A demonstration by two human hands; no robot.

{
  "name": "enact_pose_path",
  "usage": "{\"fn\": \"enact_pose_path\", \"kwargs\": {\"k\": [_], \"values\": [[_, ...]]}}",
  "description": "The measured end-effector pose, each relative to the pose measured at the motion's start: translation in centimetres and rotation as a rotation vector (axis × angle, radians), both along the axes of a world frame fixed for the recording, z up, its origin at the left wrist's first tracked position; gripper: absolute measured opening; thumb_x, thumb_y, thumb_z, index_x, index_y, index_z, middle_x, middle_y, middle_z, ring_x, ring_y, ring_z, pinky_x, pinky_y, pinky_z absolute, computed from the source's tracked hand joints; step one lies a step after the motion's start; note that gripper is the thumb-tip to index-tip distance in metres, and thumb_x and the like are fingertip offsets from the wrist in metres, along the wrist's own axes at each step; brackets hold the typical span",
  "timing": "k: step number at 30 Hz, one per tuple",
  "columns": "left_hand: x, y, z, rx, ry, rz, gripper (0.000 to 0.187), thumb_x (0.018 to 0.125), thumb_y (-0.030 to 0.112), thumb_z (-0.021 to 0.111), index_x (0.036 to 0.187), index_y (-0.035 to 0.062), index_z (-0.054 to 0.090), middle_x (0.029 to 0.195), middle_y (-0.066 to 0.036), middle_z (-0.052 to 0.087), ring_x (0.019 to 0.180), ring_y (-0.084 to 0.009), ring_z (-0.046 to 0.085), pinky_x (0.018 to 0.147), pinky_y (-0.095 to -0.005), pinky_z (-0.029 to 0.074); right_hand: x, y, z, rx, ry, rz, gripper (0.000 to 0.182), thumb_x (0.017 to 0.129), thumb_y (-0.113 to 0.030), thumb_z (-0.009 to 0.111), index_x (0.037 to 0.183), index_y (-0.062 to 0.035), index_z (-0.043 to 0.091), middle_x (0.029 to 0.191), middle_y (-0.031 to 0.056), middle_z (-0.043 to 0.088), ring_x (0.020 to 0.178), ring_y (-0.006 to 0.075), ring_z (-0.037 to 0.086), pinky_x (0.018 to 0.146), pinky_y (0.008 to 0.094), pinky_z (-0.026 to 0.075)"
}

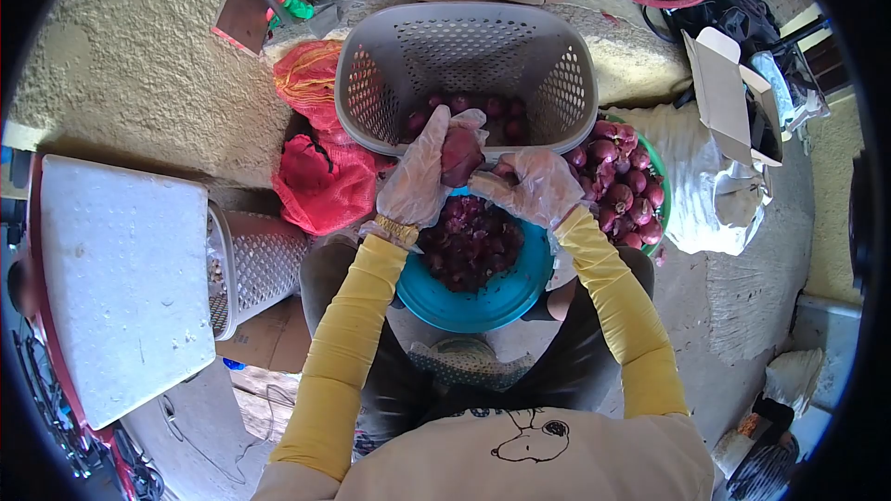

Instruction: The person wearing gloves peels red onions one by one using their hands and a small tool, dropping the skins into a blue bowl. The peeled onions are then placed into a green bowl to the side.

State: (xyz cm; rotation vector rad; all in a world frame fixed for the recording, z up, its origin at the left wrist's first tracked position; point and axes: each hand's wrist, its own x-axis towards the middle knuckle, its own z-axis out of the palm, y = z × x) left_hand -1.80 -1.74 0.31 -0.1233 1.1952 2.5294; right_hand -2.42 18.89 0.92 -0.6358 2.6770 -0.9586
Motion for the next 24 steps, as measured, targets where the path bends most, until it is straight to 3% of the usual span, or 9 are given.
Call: {"fn": "enact_pose_path", "kwargs": {"k": [3, 6, 8, 11, 14, 17, 21, 24], "values": [[-0.1, -0.2, -0.3, 0.002, -0.013, -0.024, 0.062, 0.104, 0.055, 0.052, 0.128, -0.0008, 0.064, 0.117, -0.011, 0.067, 0.108, -0.0223, 0.065, 0.09, -0.0345, 0.056, 0.0, -0.2, 1.3, 0.005, 0.174, -0.065, 0.066, 0.077, -0.07, 0.077, 0.097, -0.0071, 0.078, 0.075, 0.0196, 0.07, 0.074, 0.0384, 0.07, 0.068, 0.044, 0.055], [-0.2, -0.7, -0.3, -0.069, -0.043, -0.118, 0.065, 0.104, 0.058, 0.052, 0.126, -0.0015, 0.065, 0.113, -0.011, 0.069, 0.094, -0.0197, 0.067, 0.079, -0.0304, 0.056, 0.1, 0.2, 1.9, 0.027, 0.201, -0.041, 0.061, 0.071, -0.059, 0.087, 0.099, -0.0056, 0.077, 0.075, 0.0146, 0.07, 0.07, 0.0331, 0.068, 0.067, 0.0402, 0.054], [-0.1, -1.1, 0.5, -0.046, -0.07, -0.28, 0.067, 0.103, 0.06, 0.051, 0.124, -0.002, 0.066, 0.108, -0.011, 0.07, 0.084, -0.0157, 0.065, 0.069, -0.0251, 0.052, -0.2, 0.4, 1.3, 0.083, 0.239, 0.051, 0.069, 0.067, -0.062, 0.088, 0.109, -0.0087, 0.076, 0.077, 0.0141, 0.071, 0.072, 0.034, 0.069, 0.069, 0.0415, 0.055], [0.2, -0.6, 0.3, -0.199, -0.104, -0.186, 0.067, 0.103, 0.06, 0.051, 0.123, -0.0023, 0.067, 0.105, -0.01, 0.071, 0.077, -0.0125, 0.061, 0.063, -0.0229, 0.047, -0.1, 0.2, 1.9, 0.009, 0.208, 0.087, 0.074, 0.067, -0.062, 0.088, 0.119, -0.0129, 0.074, 0.079, 0.0132, 0.072, 0.075, 0.0345, 0.07, 0.07, 0.0418, 0.055], [0.0, -0.3, -2.7, -0.364, 0.014, -0.077, 0.065, 0.103, 0.059, 0.053, 0.122, -0.0017, 0.067, 0.105, -0.01, 0.071, 0.072, -0.0123, 0.056, 0.062, -0.024, 0.046, 0.0, 0.0, 2.4, 0.012, 0.197, 0.101, 0.075, 0.067, -0.063, 0.087, 0.124, -0.017, 0.073, 0.08, 0.0127, 0.072, 0.076, 0.0344, 0.071, 0.071, 0.0417, 0.055], [1.0, 0.6, 3.0, -0.163, -0.193, -0.056, 0.063, 0.103, 0.058, 0.055, 0.119, -0.0023, 0.067, 0.102, -0.008, 0.07, 0.07, -0.0119, 0.053, 0.061, -0.0244, 0.045, 0.1, -0.1, 3.2, 0.008, 0.206, 0.109, 0.074, 0.068, -0.063, 0.087, 0.124, -0.0172, 0.073, 0.081, 0.0124, 0.073, 0.076, 0.0344, 0.071, 0.071, 0.0418, 0.055], [0.3, -0.8, -0.7, -0.153, -0.11, -0.158, 0.062, 0.102, 0.056, 0.057, 0.118, -0.0037, 0.067, 0.102, -0.008, 0.069, 0.072, -0.012, 0.056, 0.064, -0.025, 0.046, 0.1, -0.2, 3.0, 0.032, 0.246, 0.122, 0.072, 0.07, -0.061, 0.087, 0.124, -0.0167, 0.072, 0.081, 0.0121, 0.073, 0.076, 0.0345, 0.071, 0.07, 0.0423, 0.055], [0.3, -1.5, -3.1, -0.369, 0.014, -0.142, 0.065, 0.102, 0.056, 0.057, 0.115, -0.0069, 0.066, 0.099, -0.008, 0.068, 0.073, -0.0118, 0.056, 0.065, -0.0251, 0.046, 0.2, -0.2, 3.1, -0.054, 0.186, 0.126, 0.07, 0.072, -0.058, 0.087, 0.124, -0.0145, 0.072, 0.08, 0.0124, 0.073, 0.074, 0.0349, 0.071, 0.07, 0.0426, 0.055]]}}
